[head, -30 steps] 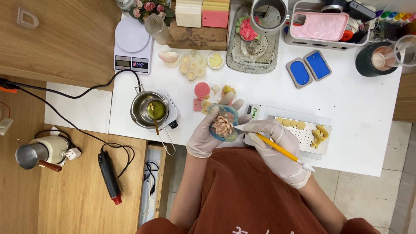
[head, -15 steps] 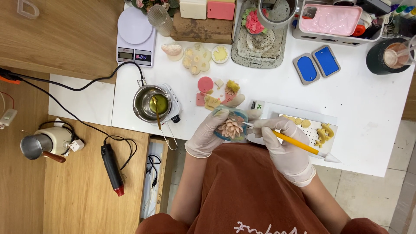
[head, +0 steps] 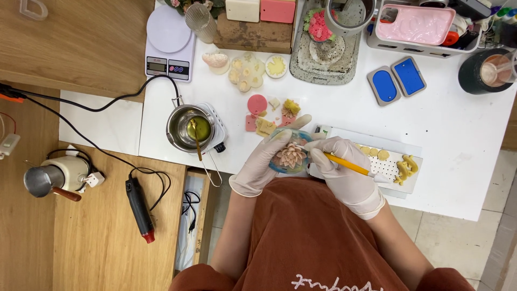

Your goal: The recorder prepares scented candles by cleaning flower-shaped wax molds, selecting different colored molds, and pouring melted wax into them using a spoon.

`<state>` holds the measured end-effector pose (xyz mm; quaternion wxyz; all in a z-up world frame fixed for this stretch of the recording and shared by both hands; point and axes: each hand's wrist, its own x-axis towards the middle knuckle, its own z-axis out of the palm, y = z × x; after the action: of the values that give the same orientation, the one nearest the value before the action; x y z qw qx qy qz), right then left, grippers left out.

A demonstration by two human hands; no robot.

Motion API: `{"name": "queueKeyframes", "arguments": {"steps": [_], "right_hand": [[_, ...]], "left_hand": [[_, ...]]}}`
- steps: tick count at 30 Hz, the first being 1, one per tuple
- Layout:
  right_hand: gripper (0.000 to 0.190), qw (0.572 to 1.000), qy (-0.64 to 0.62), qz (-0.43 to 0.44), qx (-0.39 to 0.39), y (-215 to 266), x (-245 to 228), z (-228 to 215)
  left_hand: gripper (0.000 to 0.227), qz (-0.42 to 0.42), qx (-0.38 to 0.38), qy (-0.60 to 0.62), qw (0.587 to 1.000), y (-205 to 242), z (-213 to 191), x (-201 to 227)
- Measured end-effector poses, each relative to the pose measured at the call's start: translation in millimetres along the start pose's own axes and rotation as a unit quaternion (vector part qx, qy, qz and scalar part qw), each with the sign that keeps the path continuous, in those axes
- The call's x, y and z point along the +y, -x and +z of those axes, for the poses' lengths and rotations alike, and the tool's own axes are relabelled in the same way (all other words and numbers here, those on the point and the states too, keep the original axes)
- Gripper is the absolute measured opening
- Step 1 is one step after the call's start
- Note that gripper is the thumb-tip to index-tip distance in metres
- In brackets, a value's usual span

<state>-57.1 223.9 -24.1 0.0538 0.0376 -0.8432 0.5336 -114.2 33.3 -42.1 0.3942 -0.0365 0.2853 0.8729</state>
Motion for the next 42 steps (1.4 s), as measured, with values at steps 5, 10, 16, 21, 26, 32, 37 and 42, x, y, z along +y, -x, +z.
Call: {"name": "queueKeyframes", "arguments": {"steps": [5, 10, 16, 21, 26, 32, 37, 42], "right_hand": [[0.006, 0.999, -0.001, -0.038, 0.021, -0.7, 3.3, 8.4], [0.006, 0.997, -0.066, 0.030, -0.003, -3.1, 15.3, 19.1], [0.013, 0.978, -0.110, 0.176, -0.034, -10.0, 38.7, 34.1], [0.015, 0.950, -0.198, 0.237, -0.041, -16.9, 48.4, 37.8], [0.022, 0.963, -0.185, 0.178, -0.083, -26.2, 22.6, 24.9], [0.024, 0.990, -0.074, 0.073, -0.094, -27.2, 25.6, 15.2], [0.032, 0.996, 0.067, -0.023, -0.063, -33.0, 23.2, 14.8], [0.038, 0.983, 0.148, -0.072, -0.080, -39.2, 27.1, 15.1]], "left_hand": [[0.058, 0.008, 0.006, 0.009, 1.000, 0.4, -3.4, 0.4], [0.054, 0.005, 0.041, 0.019, 0.999, -1.9, -23.1, -9.9], [0.050, -0.025, 0.091, 0.032, 0.995, -7.4, -46.0, -20.2], [0.050, -0.032, 0.118, 0.032, 0.992, -9.5, -66.1, -31.3], [0.044, -0.024, 0.122, 0.045, 0.991, -8.9, -78.8, -38.2], [0.041, -0.048, 0.173, 0.040, 0.983, -13.1, -80.1, -39.0], [0.045, -0.060, 0.165, 0.021, 0.984, -13.2, -63.1, -31.8], [0.047, -0.074, 0.170, -0.002, 0.983, -15.1, -55.0, -29.1]]}}
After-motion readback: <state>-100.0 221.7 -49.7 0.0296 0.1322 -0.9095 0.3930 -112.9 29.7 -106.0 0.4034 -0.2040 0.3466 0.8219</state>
